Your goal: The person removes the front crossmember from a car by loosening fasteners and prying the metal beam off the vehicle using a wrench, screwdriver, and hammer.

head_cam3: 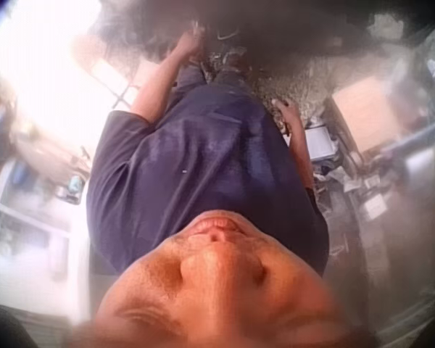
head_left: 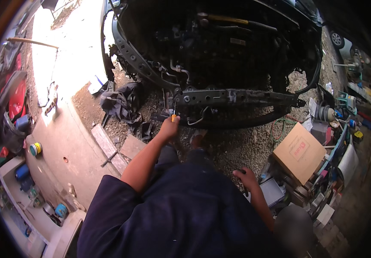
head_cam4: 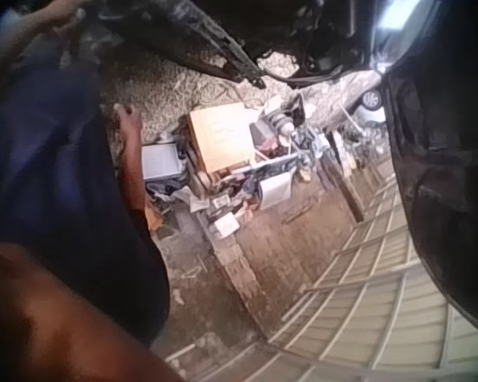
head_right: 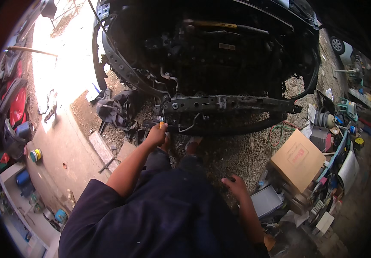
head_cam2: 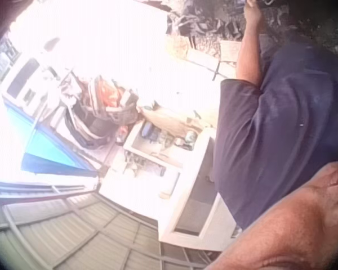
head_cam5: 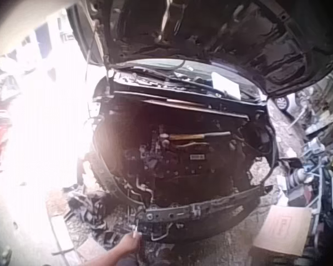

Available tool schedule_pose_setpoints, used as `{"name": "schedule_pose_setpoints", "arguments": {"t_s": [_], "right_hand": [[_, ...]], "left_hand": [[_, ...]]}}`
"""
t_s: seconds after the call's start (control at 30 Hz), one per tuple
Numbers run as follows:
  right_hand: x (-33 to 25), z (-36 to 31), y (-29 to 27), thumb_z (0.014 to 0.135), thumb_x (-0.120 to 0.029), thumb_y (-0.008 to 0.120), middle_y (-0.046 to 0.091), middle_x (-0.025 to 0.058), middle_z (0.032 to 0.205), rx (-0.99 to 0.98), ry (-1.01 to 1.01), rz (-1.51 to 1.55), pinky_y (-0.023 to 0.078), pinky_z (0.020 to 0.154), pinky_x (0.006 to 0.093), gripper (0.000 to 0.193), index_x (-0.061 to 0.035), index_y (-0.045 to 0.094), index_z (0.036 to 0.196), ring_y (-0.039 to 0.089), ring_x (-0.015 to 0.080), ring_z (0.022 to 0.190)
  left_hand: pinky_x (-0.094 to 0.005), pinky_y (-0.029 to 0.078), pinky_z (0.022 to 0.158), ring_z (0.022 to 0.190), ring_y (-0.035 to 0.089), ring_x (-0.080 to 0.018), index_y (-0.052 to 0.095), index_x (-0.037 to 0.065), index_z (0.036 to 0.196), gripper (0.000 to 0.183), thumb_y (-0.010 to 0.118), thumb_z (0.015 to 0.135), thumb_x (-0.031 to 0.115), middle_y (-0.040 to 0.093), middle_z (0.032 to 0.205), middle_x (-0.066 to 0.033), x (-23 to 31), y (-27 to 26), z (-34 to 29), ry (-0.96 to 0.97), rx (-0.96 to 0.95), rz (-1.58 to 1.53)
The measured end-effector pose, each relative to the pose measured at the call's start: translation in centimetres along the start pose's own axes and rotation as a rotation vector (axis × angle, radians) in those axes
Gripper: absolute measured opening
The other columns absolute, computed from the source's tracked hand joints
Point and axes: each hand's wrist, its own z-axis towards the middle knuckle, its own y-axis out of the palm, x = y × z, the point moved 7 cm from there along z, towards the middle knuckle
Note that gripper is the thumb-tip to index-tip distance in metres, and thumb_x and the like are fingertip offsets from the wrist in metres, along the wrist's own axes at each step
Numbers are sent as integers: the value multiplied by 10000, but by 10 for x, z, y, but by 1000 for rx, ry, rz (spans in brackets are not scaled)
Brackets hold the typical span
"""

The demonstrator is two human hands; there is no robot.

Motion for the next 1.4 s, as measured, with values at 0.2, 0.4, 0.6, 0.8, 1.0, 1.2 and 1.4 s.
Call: {"name": "schedule_pose_setpoints", "arguments": {"t_s": [0.2, 0.4, 0.6, 0.8, 1.0, 1.2, 1.4], "right_hand": [[-10, -3, 8, 875, -416, 860, 744, 93, 914, 10, -83, -96, 526, 701, 343, 523, 19, 724, 1133, 677, 174, 784], [10, -3, 19, 840, -467, 876, 744, 191, 1165, 52, -52, -142, 586, 843, 356, 845, 114, 623, 1399, 726, 239, 983], [-6, -14, 26, 857, -474, 859, 706, 114, 825, -42, -8, -70, 524, 652, 376, 536, 17, 741, 1037, 661, 193, 718], [6, -6, 21, 863, -454, 856, 664, 74, 744, 77, -40, 30, 470, 593, 362, 472, -12, 699, 909, 601, 161, 640], [-9, 1, 20, 862, -450, 862, 702, 92, 870, 105, -107, 6, 493, 636, 347, 554, 35, 727, 1093, 636, 181, 751], [0, 13, 9, 825, -546, 870, 775, 199, 1090, 79, -60, -93, 568, 891, 385, 821, 79, 684, 1323, 740, 280, 1006], [-51, -6, 3, 829, -553, 868, 777, 191, 1057, -115, 18, -55, 562, 910, 407, 765, 60, 713, 1259, 742, 286, 1010]], "left_hand": [[-428, 549, 694, 762, 715, -271, 672, -28, 1179, 491, 563, 1106, 445, 710, 863, -155, -16, 3, 7, -100, -2, -16], [-476, 520, 924, 1058, 703, -364, 665, -46, 1253, 525, 554, 1110, 447, 736, 1113, -237, 17, 35, -12, -157, 195, -72], [-463, 523, 909, 1028, 710, -371, 660, -63, 1257, 522, 564, 1108, 429, 743, 1105, -246, 6, 28, -7, -76, 213, -59], [-441, 528, 848, 927, 701, -337, 664, -41, 1246, 488, 565, 1112, 418, 735, 1030, -212, 11, 33, -3, -59, 199, -64], [-340, 340, 433, 449, 438, -147, 607, 68, 1080, 353, 566, 1117, 417, 476, 640, -22, 3, 16, 3, -213, -68, -211], [-322, 276, 401, 420, 382, -117, 587, 74, 1049, 346, 565, 1119, 413, 416, 609, 10, 21, 13, -1, -212, -164, -189], [-324, 293, 415, 436, 412, -124, 602, 50, 1047, 348, 601, 1104, 393, 438, 611, 5, 23, 0, -9, -229, -131, -179]]}}
